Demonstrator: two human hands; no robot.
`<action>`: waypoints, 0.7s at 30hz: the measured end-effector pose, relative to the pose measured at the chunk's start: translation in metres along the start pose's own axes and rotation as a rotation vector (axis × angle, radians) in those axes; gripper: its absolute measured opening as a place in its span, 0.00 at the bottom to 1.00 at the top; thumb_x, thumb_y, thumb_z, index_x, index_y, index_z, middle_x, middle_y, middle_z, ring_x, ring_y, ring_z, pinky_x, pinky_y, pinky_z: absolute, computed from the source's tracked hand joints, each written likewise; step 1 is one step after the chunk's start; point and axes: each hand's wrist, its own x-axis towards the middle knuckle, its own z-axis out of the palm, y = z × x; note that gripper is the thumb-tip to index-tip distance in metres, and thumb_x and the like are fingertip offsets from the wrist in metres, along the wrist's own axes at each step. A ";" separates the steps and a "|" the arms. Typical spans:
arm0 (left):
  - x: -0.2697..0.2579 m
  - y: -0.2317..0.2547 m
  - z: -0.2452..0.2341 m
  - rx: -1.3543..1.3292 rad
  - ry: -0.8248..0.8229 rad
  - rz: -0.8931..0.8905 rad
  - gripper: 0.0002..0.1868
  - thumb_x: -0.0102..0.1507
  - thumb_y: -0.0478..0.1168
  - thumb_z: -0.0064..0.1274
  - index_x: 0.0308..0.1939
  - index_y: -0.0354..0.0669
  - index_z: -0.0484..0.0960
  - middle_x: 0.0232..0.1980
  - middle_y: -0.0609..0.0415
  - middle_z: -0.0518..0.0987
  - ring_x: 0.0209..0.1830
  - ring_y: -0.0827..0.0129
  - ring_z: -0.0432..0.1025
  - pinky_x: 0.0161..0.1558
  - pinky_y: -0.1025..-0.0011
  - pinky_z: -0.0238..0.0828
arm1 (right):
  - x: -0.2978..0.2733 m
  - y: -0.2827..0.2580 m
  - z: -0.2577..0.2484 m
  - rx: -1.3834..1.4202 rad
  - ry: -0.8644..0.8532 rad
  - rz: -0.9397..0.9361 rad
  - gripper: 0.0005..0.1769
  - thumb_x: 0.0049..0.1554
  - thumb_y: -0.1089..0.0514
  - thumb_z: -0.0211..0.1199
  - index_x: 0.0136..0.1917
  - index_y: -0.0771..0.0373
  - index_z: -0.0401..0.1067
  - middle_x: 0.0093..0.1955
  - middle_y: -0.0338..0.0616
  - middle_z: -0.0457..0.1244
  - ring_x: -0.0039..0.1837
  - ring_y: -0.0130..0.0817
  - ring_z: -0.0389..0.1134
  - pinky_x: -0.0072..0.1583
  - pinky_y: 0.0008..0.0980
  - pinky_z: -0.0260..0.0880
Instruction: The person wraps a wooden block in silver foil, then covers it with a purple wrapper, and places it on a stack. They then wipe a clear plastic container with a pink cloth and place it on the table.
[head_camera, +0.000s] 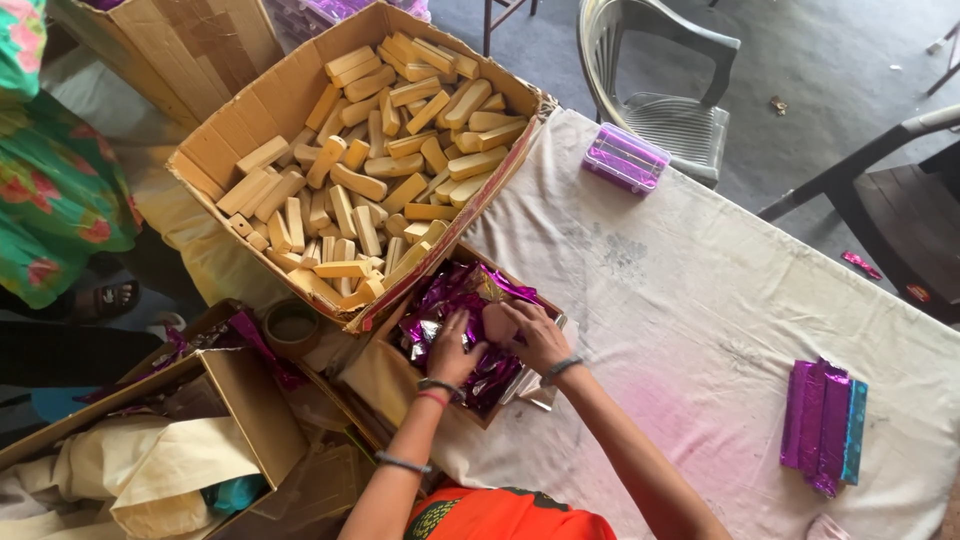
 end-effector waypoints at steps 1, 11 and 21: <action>-0.007 0.007 -0.014 0.000 -0.004 0.006 0.44 0.57 0.52 0.64 0.72 0.40 0.65 0.76 0.43 0.62 0.77 0.53 0.57 0.74 0.58 0.55 | -0.014 0.003 -0.004 -0.003 0.004 0.005 0.43 0.45 0.59 0.74 0.73 0.57 0.64 0.71 0.52 0.60 0.71 0.52 0.60 0.69 0.46 0.62; -0.061 0.015 -0.086 -0.430 0.352 -0.219 0.16 0.67 0.42 0.52 0.56 0.40 0.84 0.43 0.51 0.86 0.39 0.70 0.81 0.39 0.73 0.82 | -0.239 0.049 0.001 0.311 0.434 0.746 0.18 0.55 0.53 0.69 0.58 0.58 0.78 0.54 0.44 0.73 0.54 0.33 0.75 0.50 0.33 0.77; -0.099 0.126 -0.021 -0.463 0.011 0.082 0.11 0.65 0.39 0.55 0.48 0.40 0.86 0.37 0.50 0.87 0.32 0.68 0.81 0.36 0.71 0.77 | -0.379 0.040 0.049 0.285 0.551 1.128 0.17 0.54 0.53 0.69 0.56 0.59 0.81 0.48 0.44 0.75 0.50 0.32 0.77 0.52 0.32 0.77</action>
